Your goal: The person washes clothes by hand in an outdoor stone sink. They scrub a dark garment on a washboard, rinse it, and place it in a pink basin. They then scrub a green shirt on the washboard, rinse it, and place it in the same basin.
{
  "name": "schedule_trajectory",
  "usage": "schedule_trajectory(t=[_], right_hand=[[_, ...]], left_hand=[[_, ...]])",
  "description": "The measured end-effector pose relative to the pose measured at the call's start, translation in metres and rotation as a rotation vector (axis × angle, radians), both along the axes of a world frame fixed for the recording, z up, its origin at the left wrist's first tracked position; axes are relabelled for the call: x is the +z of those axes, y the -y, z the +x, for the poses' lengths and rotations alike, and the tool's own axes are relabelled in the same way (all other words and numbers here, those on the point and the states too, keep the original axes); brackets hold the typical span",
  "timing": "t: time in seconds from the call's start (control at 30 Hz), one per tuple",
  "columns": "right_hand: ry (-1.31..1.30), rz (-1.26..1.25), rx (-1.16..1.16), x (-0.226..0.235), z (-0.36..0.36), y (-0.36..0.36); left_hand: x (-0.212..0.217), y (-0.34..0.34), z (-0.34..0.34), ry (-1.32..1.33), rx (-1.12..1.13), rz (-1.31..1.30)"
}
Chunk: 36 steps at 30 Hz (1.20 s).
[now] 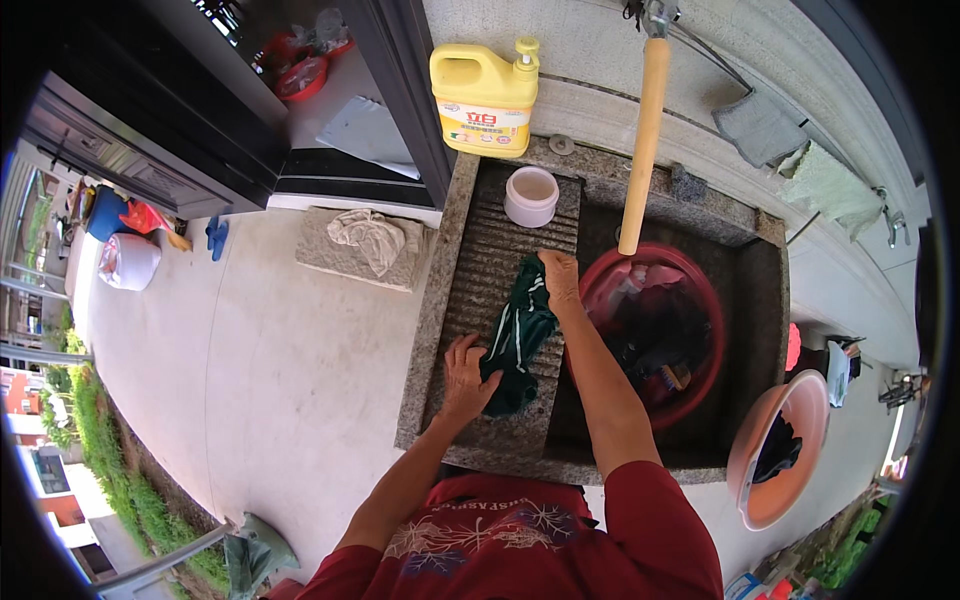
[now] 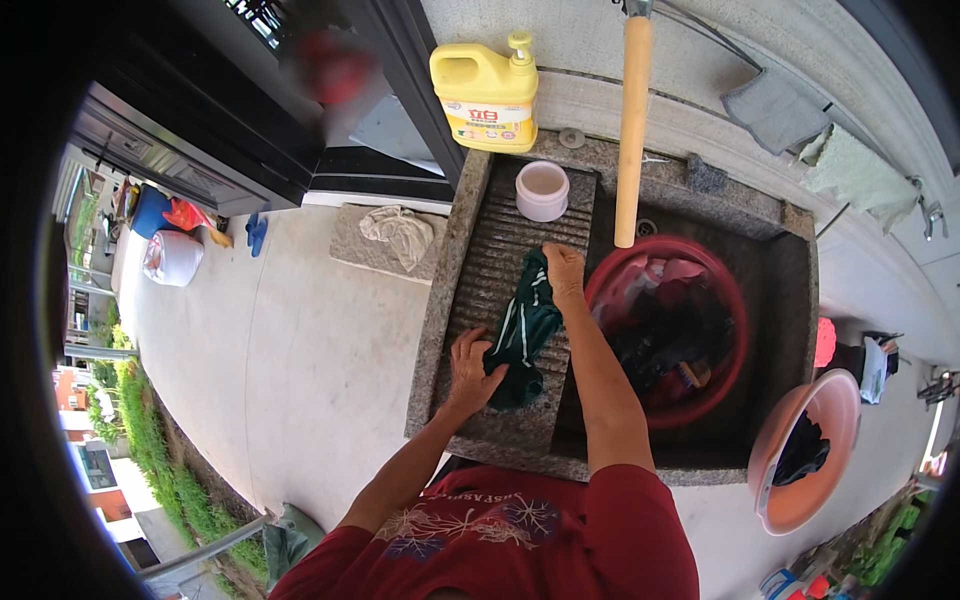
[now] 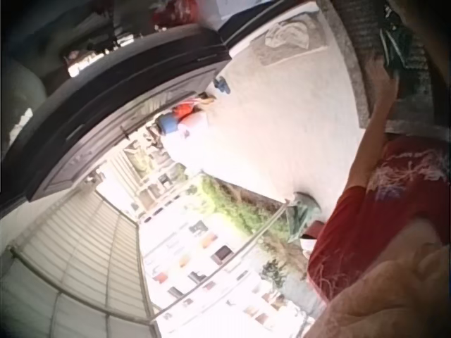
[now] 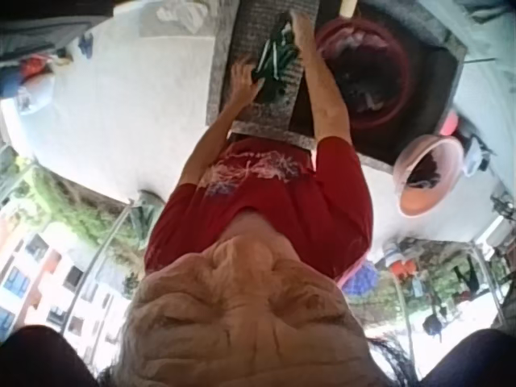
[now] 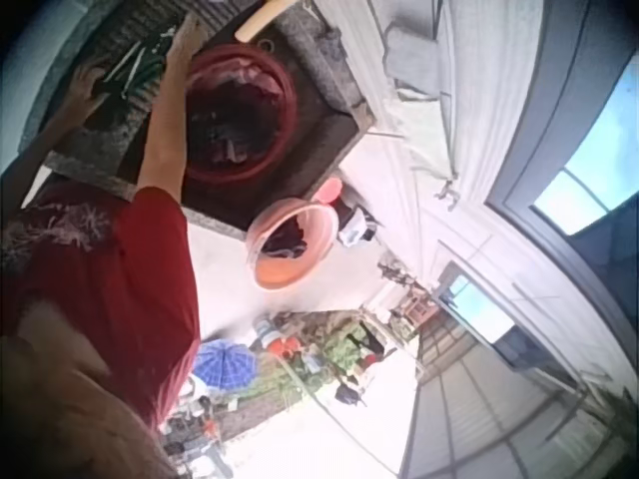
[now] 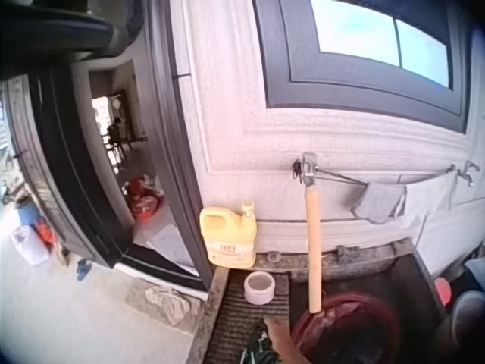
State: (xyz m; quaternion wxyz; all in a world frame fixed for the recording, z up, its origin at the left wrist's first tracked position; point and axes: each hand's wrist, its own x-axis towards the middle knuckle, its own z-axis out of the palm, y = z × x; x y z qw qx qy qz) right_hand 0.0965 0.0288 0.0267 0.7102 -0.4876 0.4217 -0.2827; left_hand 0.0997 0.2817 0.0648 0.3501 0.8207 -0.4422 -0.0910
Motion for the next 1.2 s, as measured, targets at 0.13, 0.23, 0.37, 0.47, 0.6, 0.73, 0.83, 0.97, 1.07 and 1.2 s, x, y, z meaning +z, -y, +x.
schedule_trajectory(t=[0.13, 0.23, 0.37, 0.47, 0.6, 0.73, 0.83, 0.97, 1.07, 1.2], right_hand=[[0.499, 0.544, 0.059, 0.050, -0.013, 0.017], [0.766, 0.409, 0.206, 0.055, -0.023, 0.023], [0.395, -0.111, 0.218, 0.046, -0.025, 0.030], [-0.346, -0.721, 0.390, 0.017, -0.025, 0.037], [-0.681, -1.089, 0.269, 0.023, -0.025, -0.044], [-0.192, -1.275, 0.312, 0.050, -0.042, -0.098], [-0.074, -1.290, 0.529, 0.051, -0.068, -0.137], [-0.433, -1.348, 0.448, 0.020, -0.029, -0.102], [-0.483, -1.294, 0.243, 0.027, 0.000, -0.079], [-0.695, -1.007, 0.287, 0.009, -0.003, -0.045]], left_hand=[[0.029, -0.012, 0.000, -0.327, 0.244, -0.039], [0.090, -0.006, -0.008, -0.079, 0.196, -0.202], [0.116, -0.001, -0.029, 0.210, -0.112, -0.108], [0.104, 0.001, -0.048, 0.065, -0.235, 0.063], [0.046, -0.001, -0.027, 0.132, -0.003, 0.192], [0.024, -0.001, -0.009, -0.008, -0.067, 0.557], [0.002, 0.000, -0.013, 0.427, -0.169, 0.650], [-0.007, -0.002, -0.017, -0.020, -0.149, 0.512], [-0.013, 0.003, -0.015, 0.098, -0.127, 0.548], [-0.002, 0.009, -0.015, -0.054, -0.154, 0.482]])
